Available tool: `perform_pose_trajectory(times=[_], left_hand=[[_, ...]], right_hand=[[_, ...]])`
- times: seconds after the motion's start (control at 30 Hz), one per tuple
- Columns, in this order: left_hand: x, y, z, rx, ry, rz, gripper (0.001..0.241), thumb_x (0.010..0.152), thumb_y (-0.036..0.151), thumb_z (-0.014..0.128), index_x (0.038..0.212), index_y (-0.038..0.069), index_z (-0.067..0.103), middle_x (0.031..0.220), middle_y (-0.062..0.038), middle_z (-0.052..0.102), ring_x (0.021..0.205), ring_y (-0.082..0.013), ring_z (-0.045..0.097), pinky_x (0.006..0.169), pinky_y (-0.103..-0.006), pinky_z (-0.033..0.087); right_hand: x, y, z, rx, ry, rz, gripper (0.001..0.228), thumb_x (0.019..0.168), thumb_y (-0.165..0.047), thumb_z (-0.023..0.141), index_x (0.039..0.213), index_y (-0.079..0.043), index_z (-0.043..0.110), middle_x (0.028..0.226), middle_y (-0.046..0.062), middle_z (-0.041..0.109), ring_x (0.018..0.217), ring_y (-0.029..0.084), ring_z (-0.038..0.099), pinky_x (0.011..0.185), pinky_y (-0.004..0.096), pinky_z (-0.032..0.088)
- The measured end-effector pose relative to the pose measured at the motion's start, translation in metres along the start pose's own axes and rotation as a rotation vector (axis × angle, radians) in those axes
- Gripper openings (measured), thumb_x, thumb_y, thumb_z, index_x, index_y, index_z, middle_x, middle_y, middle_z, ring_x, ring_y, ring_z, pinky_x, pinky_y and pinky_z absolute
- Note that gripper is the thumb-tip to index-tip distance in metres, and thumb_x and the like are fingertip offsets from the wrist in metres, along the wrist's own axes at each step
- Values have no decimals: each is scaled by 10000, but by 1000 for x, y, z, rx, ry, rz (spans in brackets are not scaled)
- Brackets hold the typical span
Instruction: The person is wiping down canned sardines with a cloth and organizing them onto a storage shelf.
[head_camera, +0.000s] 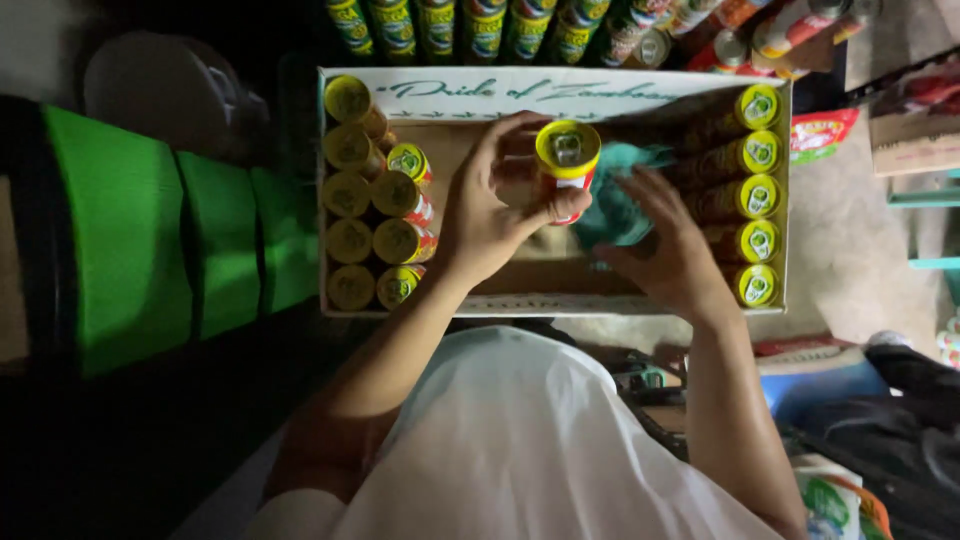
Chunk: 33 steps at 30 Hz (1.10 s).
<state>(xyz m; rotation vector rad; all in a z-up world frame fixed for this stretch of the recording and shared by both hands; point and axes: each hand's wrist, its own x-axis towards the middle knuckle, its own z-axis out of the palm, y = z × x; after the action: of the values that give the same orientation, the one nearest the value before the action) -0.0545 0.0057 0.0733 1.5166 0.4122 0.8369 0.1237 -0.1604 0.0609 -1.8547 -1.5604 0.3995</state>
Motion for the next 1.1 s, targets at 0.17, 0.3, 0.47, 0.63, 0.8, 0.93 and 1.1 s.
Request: perform_pose_trajectory(times=[0.17, 0.3, 0.47, 0.63, 0.8, 0.93, 1.1], left_hand=[[-12, -39, 11, -220, -32, -183, 748, 846, 368, 897, 1360, -9, 505, 1268, -114, 652, 1177, -176, 671, 1036, -354, 594], [-8, -39, 23, -440, -74, -276, 657, 923, 367, 791, 1405, 12, 519, 1286, -108, 673, 1152, -166, 666, 986, -365, 579], [-6, -50, 30, -487, -81, -434, 511, 1097, 385, 567, 1425, -6, 566, 1349, -66, 631, 1223, -138, 585, 1049, -345, 482], [-14, -35, 37, -627, -172, -397, 529, 1107, 418, 400, 1525, 97, 448, 1511, 52, 535, 1367, -101, 527, 1114, -322, 476], [-15, -50, 34, -714, -78, -442, 573, 1116, 448, 442, 1537, 60, 440, 1414, -63, 590, 1293, -177, 577, 1066, -364, 508], [-5, -46, 21, -438, 64, -408, 628, 1043, 418, 617, 1506, 17, 482, 1418, -102, 594, 1283, -168, 559, 1064, -347, 471], [-1, -46, 8, -424, 54, -363, 663, 1030, 506, 616, 1444, 8, 476, 1290, -38, 594, 1210, -113, 554, 1080, -302, 441]], right_hand=[[-9, -10, -2, 419, 11, 202, 586, 929, -45, 731, 1478, -29, 524, 1490, 91, 550, 1370, 207, 520, 1168, 369, 430], [-7, -22, -18, 782, 16, 288, 383, 1048, 12, 641, 1419, -14, 552, 1361, 56, 611, 1269, 146, 598, 1109, 317, 499], [-3, -36, -20, 807, 56, 216, 384, 1010, 71, 628, 1375, -6, 537, 1371, 47, 538, 1297, 158, 578, 1121, 329, 498], [-10, -28, -10, 883, 57, 146, 385, 1006, 109, 664, 1354, 5, 536, 1396, 47, 483, 1323, 180, 571, 1167, 351, 492], [-7, -21, 2, 970, 72, 229, 491, 1013, -8, 730, 1449, -22, 505, 1375, 91, 542, 1236, 181, 604, 1115, 352, 522], [9, -43, 7, 1024, 35, 230, 683, 931, -67, 786, 1515, -42, 432, 1454, 83, 512, 1280, 181, 562, 1030, 341, 509], [13, -39, 31, 1019, 121, 162, 718, 930, -78, 829, 1475, -48, 363, 1419, 86, 523, 1313, 197, 571, 1124, 366, 524]])
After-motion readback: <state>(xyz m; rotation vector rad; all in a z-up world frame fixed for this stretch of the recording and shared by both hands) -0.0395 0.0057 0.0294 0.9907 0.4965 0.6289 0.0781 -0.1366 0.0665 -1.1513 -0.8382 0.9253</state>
